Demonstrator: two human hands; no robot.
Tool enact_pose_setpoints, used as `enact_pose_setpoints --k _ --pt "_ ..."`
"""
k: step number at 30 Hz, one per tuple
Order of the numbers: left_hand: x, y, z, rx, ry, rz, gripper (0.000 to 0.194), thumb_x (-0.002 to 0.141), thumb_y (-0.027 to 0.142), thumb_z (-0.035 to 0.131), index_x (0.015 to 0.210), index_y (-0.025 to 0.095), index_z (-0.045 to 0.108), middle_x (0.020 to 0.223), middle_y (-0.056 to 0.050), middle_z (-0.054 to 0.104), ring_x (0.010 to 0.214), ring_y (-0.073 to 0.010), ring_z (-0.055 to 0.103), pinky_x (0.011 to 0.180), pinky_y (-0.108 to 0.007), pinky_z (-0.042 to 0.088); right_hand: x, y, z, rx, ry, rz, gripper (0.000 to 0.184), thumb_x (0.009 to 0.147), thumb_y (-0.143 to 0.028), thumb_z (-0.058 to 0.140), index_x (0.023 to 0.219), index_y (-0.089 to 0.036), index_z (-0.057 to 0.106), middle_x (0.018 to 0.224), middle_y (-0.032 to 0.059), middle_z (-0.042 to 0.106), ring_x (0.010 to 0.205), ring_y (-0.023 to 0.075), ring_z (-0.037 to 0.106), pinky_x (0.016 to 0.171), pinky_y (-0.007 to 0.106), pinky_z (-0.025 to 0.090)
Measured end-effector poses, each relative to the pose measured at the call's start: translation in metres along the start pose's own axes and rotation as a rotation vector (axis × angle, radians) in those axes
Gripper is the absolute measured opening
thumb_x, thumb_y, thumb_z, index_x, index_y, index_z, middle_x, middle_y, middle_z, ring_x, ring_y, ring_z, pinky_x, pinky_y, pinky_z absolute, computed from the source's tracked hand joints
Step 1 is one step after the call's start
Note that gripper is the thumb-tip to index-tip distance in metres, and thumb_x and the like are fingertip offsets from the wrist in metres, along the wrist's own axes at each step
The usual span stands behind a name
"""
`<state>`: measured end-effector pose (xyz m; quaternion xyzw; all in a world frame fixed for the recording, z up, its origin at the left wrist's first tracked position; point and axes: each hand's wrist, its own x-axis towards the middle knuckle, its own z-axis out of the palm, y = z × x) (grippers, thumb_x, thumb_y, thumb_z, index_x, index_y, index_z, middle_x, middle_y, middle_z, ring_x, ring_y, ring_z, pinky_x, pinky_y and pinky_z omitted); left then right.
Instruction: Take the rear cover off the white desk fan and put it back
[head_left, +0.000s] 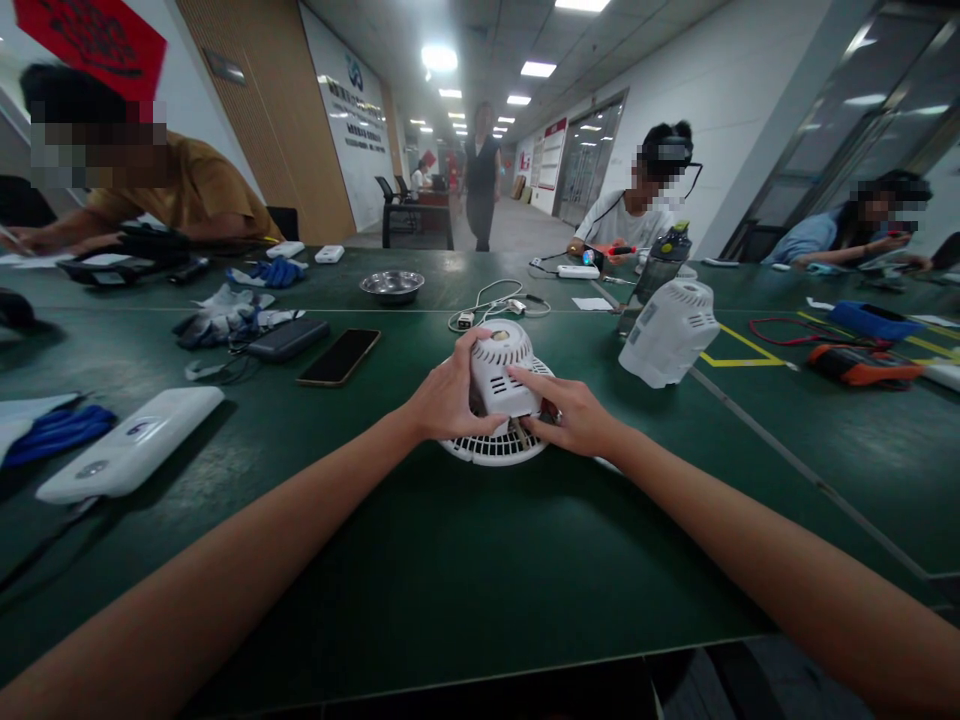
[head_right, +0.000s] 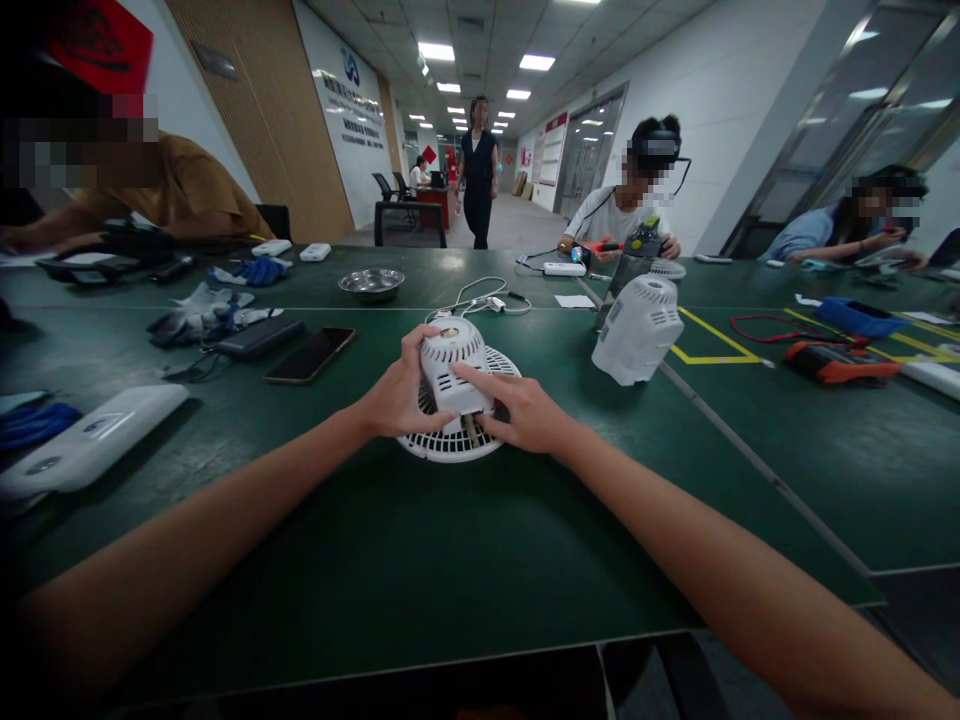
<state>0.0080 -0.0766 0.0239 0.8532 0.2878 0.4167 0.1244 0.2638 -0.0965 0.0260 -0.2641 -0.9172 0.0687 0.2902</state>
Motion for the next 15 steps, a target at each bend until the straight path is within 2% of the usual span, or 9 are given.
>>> enact_pose_setpoints --k 4,7,10,15 --pt "0.001 0.000 0.000 0.015 -0.003 0.017 0.109 0.060 0.040 0.085 0.144 0.027 0.018 0.136 -0.018 0.047 0.111 -0.0389 0.062 0.093 -0.055 0.051 -0.004 0.002 0.003 -0.014 0.050 -0.005 0.076 0.092 -0.034 0.060 0.159 -0.031 0.023 0.127 0.0101 0.064 0.078 0.0182 0.062 0.079 0.043 0.057" --pt "0.001 -0.001 0.000 0.013 -0.004 0.008 0.109 0.060 0.039 0.085 0.144 0.026 0.018 0.132 -0.017 0.050 0.101 -0.0352 0.065 0.087 -0.052 0.054 -0.003 0.003 0.000 -0.013 0.025 -0.009 0.075 0.093 -0.038 0.058 0.159 -0.030 0.023 0.111 0.0073 0.068 0.073 0.0172 0.060 0.076 0.041 0.057" --pt "0.002 -0.003 0.000 0.015 -0.008 0.014 0.111 0.059 0.039 0.085 0.144 0.026 0.017 0.129 -0.017 0.052 0.097 -0.0341 0.066 0.083 -0.050 0.055 -0.002 0.003 -0.006 -0.002 0.004 -0.014 0.065 0.098 -0.039 0.051 0.158 -0.030 0.027 0.101 0.0048 0.070 0.074 0.0175 0.061 0.076 0.040 0.056" --pt "0.002 -0.006 0.000 0.039 0.004 0.044 0.112 0.059 0.039 0.085 0.145 0.026 0.015 0.128 -0.017 0.051 0.098 -0.0339 0.066 0.082 -0.050 0.055 -0.001 0.002 -0.007 -0.010 0.016 -0.033 0.060 0.101 -0.035 0.047 0.157 -0.028 0.028 0.117 0.0084 0.069 0.084 0.0185 0.065 0.080 0.040 0.057"
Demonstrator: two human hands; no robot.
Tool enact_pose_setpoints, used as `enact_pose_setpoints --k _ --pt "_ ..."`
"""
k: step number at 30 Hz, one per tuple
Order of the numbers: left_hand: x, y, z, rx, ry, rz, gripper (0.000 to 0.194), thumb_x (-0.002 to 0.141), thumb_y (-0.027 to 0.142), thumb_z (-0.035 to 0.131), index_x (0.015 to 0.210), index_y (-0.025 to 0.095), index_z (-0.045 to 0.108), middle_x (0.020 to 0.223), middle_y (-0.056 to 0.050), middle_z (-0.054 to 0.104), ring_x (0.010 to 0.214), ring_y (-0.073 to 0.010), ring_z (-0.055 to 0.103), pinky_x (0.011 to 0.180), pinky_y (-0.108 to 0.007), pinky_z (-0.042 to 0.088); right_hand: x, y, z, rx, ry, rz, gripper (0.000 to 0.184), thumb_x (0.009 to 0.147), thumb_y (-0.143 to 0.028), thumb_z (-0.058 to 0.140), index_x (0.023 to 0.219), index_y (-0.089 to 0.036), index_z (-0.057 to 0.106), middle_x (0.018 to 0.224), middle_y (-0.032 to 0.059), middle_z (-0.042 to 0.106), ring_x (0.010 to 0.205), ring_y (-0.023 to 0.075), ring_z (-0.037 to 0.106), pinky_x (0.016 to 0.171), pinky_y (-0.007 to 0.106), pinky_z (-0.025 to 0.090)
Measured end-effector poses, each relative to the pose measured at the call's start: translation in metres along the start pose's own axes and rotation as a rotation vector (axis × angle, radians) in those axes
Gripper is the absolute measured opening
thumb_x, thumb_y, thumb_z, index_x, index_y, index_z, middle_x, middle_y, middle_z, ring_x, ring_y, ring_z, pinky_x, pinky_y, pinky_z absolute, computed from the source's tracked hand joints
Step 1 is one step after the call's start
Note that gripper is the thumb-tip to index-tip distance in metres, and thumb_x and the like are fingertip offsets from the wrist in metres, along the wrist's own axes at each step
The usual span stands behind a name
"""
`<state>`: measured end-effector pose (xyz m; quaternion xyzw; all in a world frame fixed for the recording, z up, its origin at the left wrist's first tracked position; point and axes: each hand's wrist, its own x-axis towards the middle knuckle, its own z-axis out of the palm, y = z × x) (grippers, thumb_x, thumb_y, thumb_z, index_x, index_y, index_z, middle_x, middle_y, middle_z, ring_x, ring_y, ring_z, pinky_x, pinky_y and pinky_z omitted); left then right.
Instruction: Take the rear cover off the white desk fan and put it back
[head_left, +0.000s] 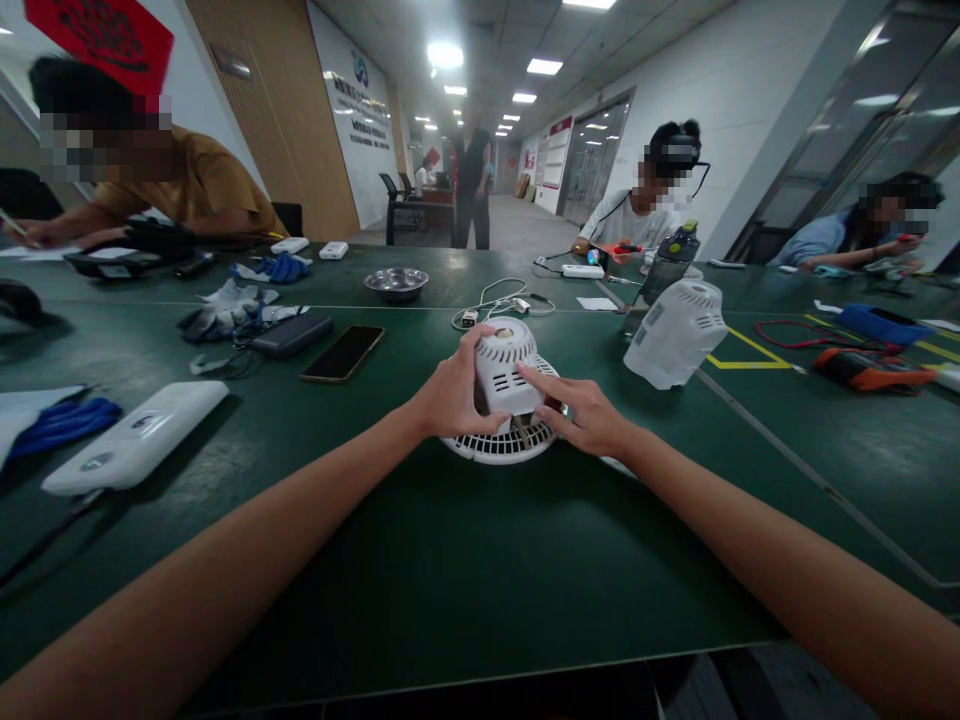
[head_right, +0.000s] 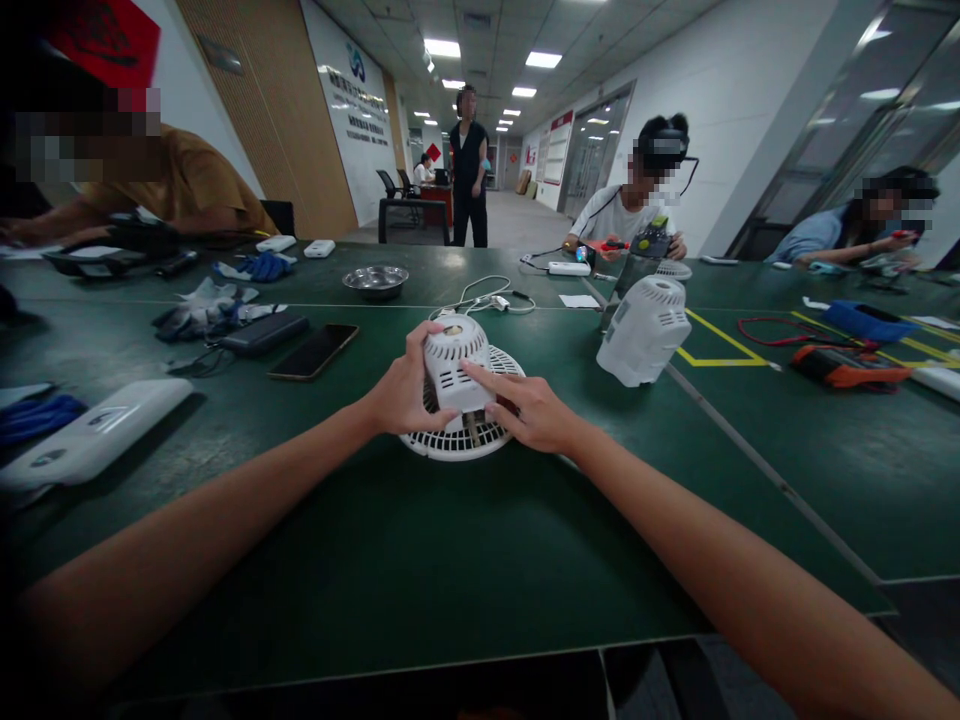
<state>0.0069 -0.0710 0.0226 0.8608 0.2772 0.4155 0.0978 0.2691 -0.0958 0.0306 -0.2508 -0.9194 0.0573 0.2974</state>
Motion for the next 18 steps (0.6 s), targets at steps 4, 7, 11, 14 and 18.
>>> enact_pose_setpoints --k 4,7,11,14,18 --pt "0.0002 -0.0004 0.0009 0.020 0.014 -0.001 0.112 0.058 0.039 0.085 0.145 0.026 0.016 0.131 -0.018 0.050 0.098 -0.0334 0.065 0.081 -0.050 0.055 -0.0020 0.0013 0.0032 -0.033 0.017 -0.032 0.059 0.101 -0.033 0.047 0.157 -0.025 0.031 0.122 0.0115 0.068 0.089 0.0199 0.067 0.082 0.041 0.058" --pt "0.0009 0.0004 0.0003 0.037 0.003 -0.005 0.112 0.060 0.039 0.084 0.146 0.026 0.014 0.133 -0.018 0.049 0.098 -0.0335 0.064 0.082 -0.051 0.055 -0.0035 0.0019 0.0046 -0.052 0.022 -0.031 0.058 0.101 -0.032 0.047 0.156 -0.024 0.033 0.121 0.0124 0.068 0.091 0.0210 0.068 0.081 0.043 0.059" --pt "0.0022 0.0023 -0.0037 0.021 -0.044 0.000 0.111 0.062 0.041 0.083 0.147 0.026 0.013 0.135 -0.020 0.048 0.105 -0.0365 0.063 0.088 -0.053 0.053 -0.0052 0.0030 0.0048 -0.033 0.012 -0.002 0.058 0.100 -0.033 0.047 0.156 -0.027 0.032 0.126 0.0106 0.067 0.094 0.0222 0.068 0.084 0.045 0.059" --pt "0.0012 0.0014 -0.0067 -0.016 -0.080 -0.003 0.110 0.064 0.043 0.083 0.148 0.026 0.013 0.137 -0.021 0.048 0.111 -0.0387 0.061 0.093 -0.055 0.051 -0.0067 0.0046 0.0043 -0.005 -0.011 0.024 0.060 0.100 -0.037 0.047 0.156 -0.030 0.031 0.121 0.0089 0.067 0.089 0.0218 0.067 0.082 0.046 0.059" --pt "-0.0035 -0.0032 -0.0039 -0.003 -0.053 -0.005 0.116 0.064 0.048 0.084 0.152 0.026 0.011 0.149 -0.024 0.039 0.122 -0.0431 0.056 0.101 -0.059 0.046 -0.0062 0.0019 0.0047 0.001 -0.016 0.066 0.067 0.095 -0.047 0.055 0.156 -0.031 0.031 0.113 0.0084 0.067 0.082 0.0212 0.064 0.082 0.047 0.058"
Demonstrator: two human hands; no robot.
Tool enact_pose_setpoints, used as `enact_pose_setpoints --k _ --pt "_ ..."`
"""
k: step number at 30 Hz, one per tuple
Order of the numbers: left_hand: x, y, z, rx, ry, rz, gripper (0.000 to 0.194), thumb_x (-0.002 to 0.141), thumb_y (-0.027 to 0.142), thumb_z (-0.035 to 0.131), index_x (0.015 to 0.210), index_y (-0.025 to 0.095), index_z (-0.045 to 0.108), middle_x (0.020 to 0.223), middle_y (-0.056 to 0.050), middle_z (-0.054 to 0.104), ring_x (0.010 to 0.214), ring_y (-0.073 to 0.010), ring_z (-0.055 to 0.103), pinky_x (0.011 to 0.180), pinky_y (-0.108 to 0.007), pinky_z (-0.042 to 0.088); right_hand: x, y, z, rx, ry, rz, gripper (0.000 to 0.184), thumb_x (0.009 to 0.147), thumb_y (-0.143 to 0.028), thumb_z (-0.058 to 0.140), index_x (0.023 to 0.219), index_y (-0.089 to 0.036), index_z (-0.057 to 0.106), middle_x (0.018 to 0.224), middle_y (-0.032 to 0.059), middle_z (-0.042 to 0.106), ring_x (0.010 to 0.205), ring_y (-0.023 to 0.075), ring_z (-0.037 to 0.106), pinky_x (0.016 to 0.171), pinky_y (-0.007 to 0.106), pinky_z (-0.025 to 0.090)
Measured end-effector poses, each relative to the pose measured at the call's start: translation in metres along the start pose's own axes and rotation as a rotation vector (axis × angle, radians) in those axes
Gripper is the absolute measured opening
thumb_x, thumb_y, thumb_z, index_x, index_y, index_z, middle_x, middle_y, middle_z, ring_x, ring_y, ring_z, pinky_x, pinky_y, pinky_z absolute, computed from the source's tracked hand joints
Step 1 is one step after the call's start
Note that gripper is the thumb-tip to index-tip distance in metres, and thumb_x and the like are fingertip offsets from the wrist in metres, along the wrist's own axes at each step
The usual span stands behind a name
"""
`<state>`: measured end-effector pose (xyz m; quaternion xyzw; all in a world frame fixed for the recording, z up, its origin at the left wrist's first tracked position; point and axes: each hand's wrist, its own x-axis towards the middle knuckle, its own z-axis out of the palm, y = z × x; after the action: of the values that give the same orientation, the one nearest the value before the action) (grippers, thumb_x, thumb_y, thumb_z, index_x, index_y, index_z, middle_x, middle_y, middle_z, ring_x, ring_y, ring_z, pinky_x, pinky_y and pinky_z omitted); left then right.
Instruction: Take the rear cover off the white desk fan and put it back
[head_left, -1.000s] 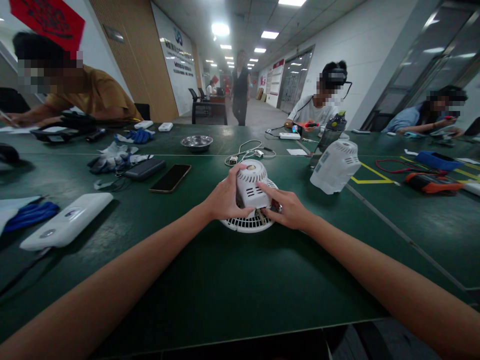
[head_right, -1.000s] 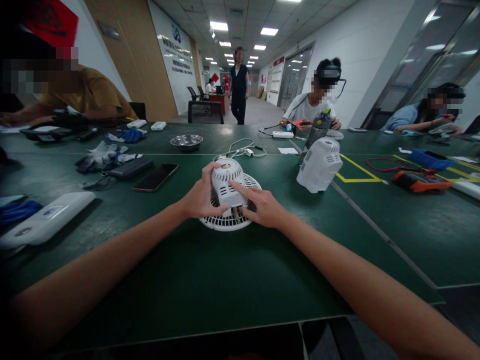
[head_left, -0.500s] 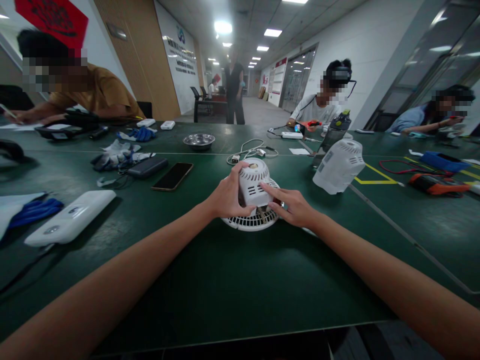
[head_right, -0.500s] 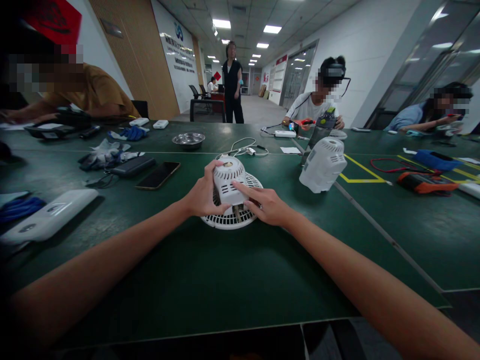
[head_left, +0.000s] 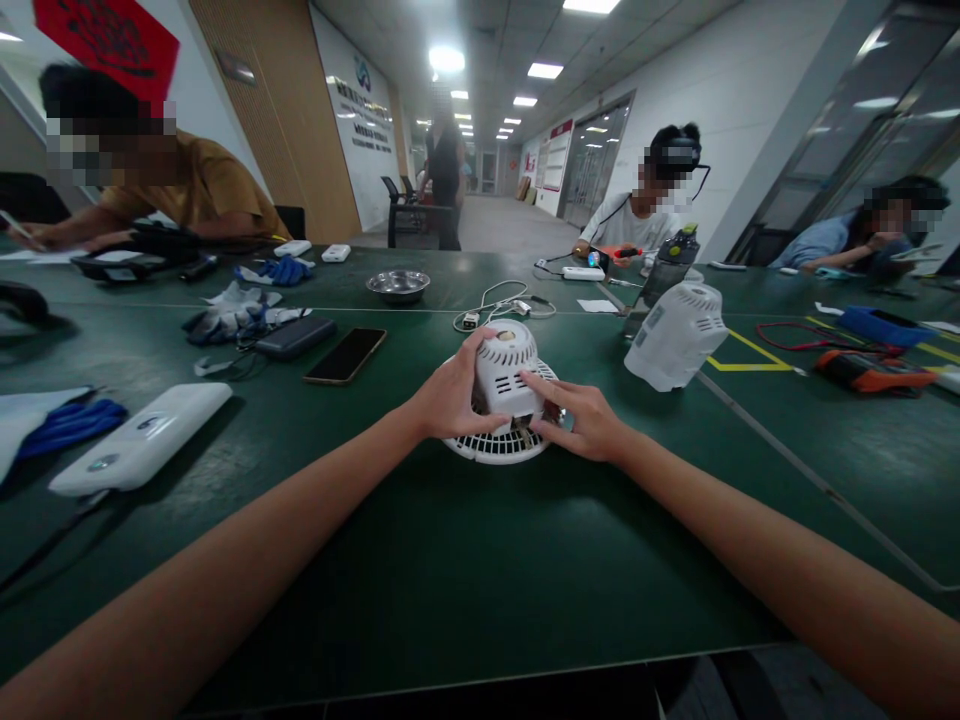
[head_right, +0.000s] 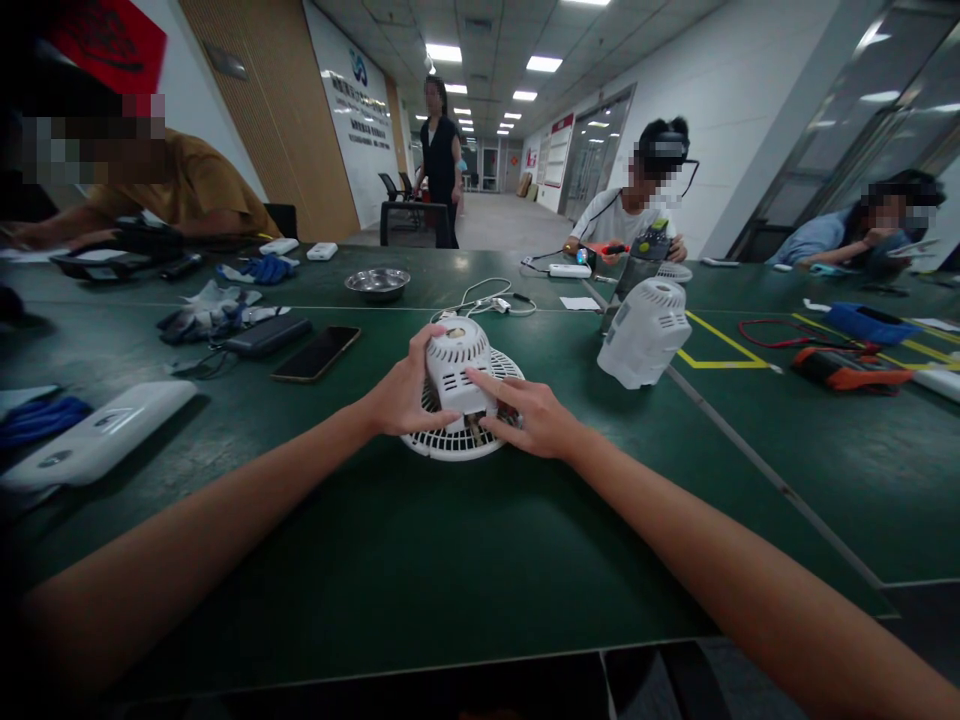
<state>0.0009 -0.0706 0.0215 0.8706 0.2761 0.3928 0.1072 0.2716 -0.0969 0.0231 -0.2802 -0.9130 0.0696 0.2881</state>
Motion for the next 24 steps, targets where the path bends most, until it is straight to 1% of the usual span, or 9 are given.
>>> enact_pose_setpoints --k 3,5,10,12,14,16,18,21,24 --pt "-0.001 -0.001 0.006 0.070 0.069 -0.041 0.124 0.063 0.056 0.084 0.155 0.023 0.010 0.155 -0.025 0.032 0.130 -0.0464 0.048 0.105 -0.062 0.041 0.006 -0.010 0.005 -0.043 0.067 0.083 0.078 0.087 -0.056 0.064 0.155 -0.031 0.034 0.121 0.0112 0.063 0.095 0.0268 0.063 0.087 0.051 0.055" --pt "0.000 0.000 0.009 0.112 0.108 -0.078 0.122 0.065 0.059 0.082 0.157 0.022 0.011 0.154 -0.024 0.035 0.131 -0.0461 0.047 0.105 -0.063 0.041 0.012 -0.017 0.012 -0.051 0.152 0.161 0.087 0.081 -0.059 0.070 0.154 -0.030 0.031 0.133 0.0139 0.056 0.108 0.0321 0.060 0.094 0.054 0.052" --pt "0.003 -0.006 0.004 0.013 0.128 -0.127 0.102 0.079 0.053 0.073 0.158 0.023 0.016 0.141 -0.019 0.053 0.120 -0.0350 0.058 0.101 -0.055 0.047 0.021 -0.017 0.023 -0.021 0.309 0.314 0.091 0.079 -0.047 0.074 0.153 -0.027 0.024 0.148 0.0169 0.043 0.121 0.0358 0.055 0.100 0.057 0.049" --pt "0.001 -0.014 -0.001 -0.026 0.202 -0.243 0.086 0.087 0.049 0.064 0.157 0.023 0.022 0.128 -0.015 0.064 0.112 -0.0297 0.063 0.102 -0.053 0.046 0.020 -0.008 0.021 0.002 0.325 0.351 0.092 0.078 -0.043 0.075 0.152 -0.027 0.024 0.146 0.0170 0.046 0.119 0.0353 0.057 0.098 0.056 0.050" --pt "-0.003 -0.024 -0.003 -0.007 0.319 -0.439 0.068 0.093 0.049 0.054 0.153 0.021 0.035 0.128 -0.015 0.064 0.114 -0.0293 0.063 0.102 -0.052 0.044 0.018 0.002 0.016 0.049 0.316 0.378 0.093 0.078 -0.043 0.075 0.153 -0.027 0.023 0.137 0.0163 0.054 0.113 0.0339 0.061 0.094 0.055 0.053" --pt "-0.007 -0.034 -0.004 -0.040 0.322 -0.640 0.057 0.097 0.053 0.044 0.140 0.017 0.053 0.125 -0.016 0.067 0.115 -0.0319 0.063 0.103 -0.053 0.042 0.016 0.010 0.010 0.115 0.279 0.397 0.095 0.076 -0.045 0.076 0.153 -0.026 0.024 0.123 0.0136 0.062 0.104 0.0313 0.065 0.089 0.052 0.055" --pt "-0.010 -0.041 -0.005 -0.144 0.294 -0.718 0.056 0.095 0.059 0.044 0.121 0.016 0.067 0.122 -0.016 0.069 0.117 -0.0336 0.062 0.105 -0.051 0.040 0.015 0.013 0.006 0.153 0.248 0.424 0.096 0.072 -0.047 0.080 0.152 -0.026 0.029 0.112 0.0105 0.067 0.094 0.0286 0.067 0.085 0.050 0.056" --pt "-0.011 -0.048 -0.007 -0.456 0.385 -0.698 0.066 0.089 0.069 0.047 0.114 0.013 0.069 0.115 -0.016 0.073 0.111 -0.0325 0.066 0.098 -0.046 0.047 0.016 0.011 0.002 0.212 0.291 0.487 0.096 0.066 -0.050 0.084 0.147 -0.024 0.039 0.104 0.0082 0.070 0.085 0.0264 0.067 0.080 0.049 0.056" --pt "-0.008 -0.051 -0.010 -0.583 0.502 -0.580 0.073 0.091 0.072 0.037 0.117 0.011 0.068 0.114 -0.016 0.073 0.109 -0.0296 0.067 0.094 -0.043 0.051 0.019 0.003 0.003 0.498 0.403 0.576 0.083 0.068 -0.050 0.082 0.139 -0.023 0.048 0.106 0.0088 0.072 0.088 0.0268 0.069 0.079 0.045 0.057"
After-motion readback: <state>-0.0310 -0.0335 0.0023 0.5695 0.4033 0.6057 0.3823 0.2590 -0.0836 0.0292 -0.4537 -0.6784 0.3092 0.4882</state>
